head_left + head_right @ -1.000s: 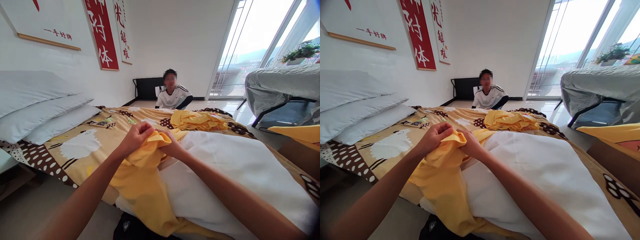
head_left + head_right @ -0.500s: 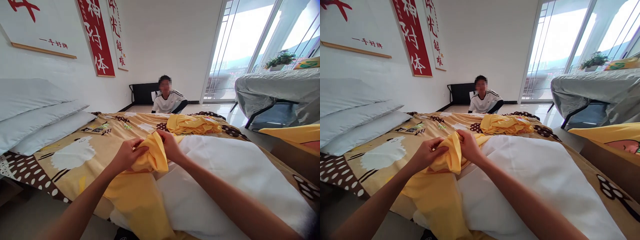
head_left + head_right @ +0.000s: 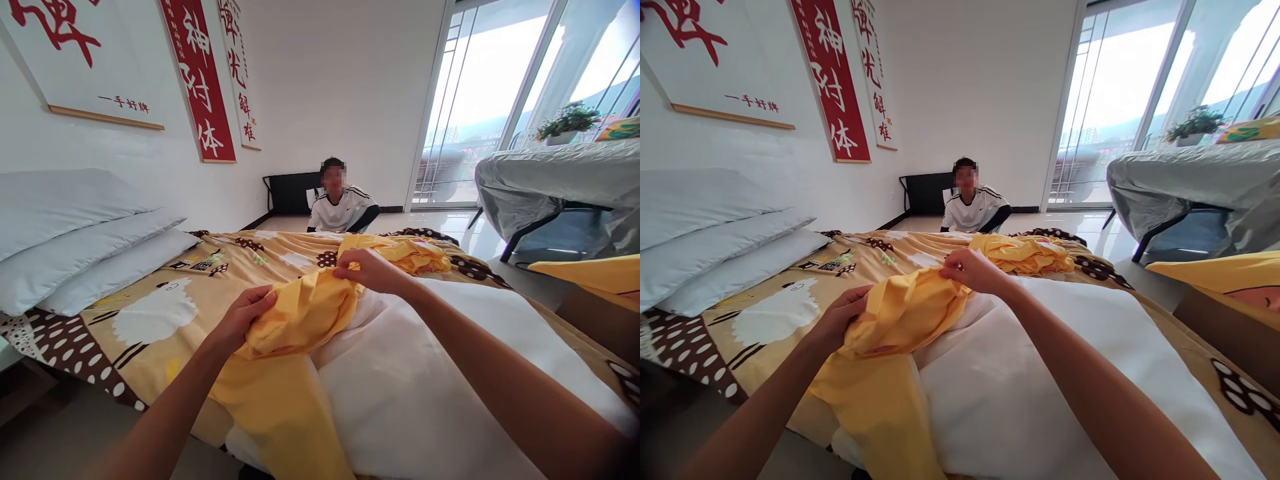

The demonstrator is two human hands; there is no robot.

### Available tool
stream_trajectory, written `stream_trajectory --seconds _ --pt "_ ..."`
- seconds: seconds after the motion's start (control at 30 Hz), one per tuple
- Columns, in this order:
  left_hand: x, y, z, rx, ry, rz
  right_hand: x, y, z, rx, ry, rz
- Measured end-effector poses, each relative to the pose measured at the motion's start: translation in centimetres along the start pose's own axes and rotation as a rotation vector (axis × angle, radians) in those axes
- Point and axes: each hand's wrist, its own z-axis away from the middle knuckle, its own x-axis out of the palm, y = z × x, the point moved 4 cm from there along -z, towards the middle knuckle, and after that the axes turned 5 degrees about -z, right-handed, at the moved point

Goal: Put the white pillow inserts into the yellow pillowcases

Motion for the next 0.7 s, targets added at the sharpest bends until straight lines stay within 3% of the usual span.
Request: stream_trajectory --seconds 0.1,0.2,0.4,0.57,0.7 --pt "-0.2 0.1 0.0 -0.02 0.087 0.071 -0.1 -1.1 0.4 -0.009 0.075 0.106" --pt "0.0 0.5 0.0 0.006 0.133 0.131 0.4 -3.6 0.9 -0.105 0.153 0.06" --pt "1.0 1.6 0.6 0.069 -0.003 -0.018 4.0 -6.4 -0.7 -0.169 -0.018 -0.039" --pt "-0.6 1.9 1.3 0.071 0.064 -0.146 4.6 -5.9 -1.3 -0.136 -0.048 -0.439" --pt "-0.5 3.0 1.7 0.172 0.032 -0.25 4.6 -5.7 -0.8 -0.06 -0.054 -0.732"
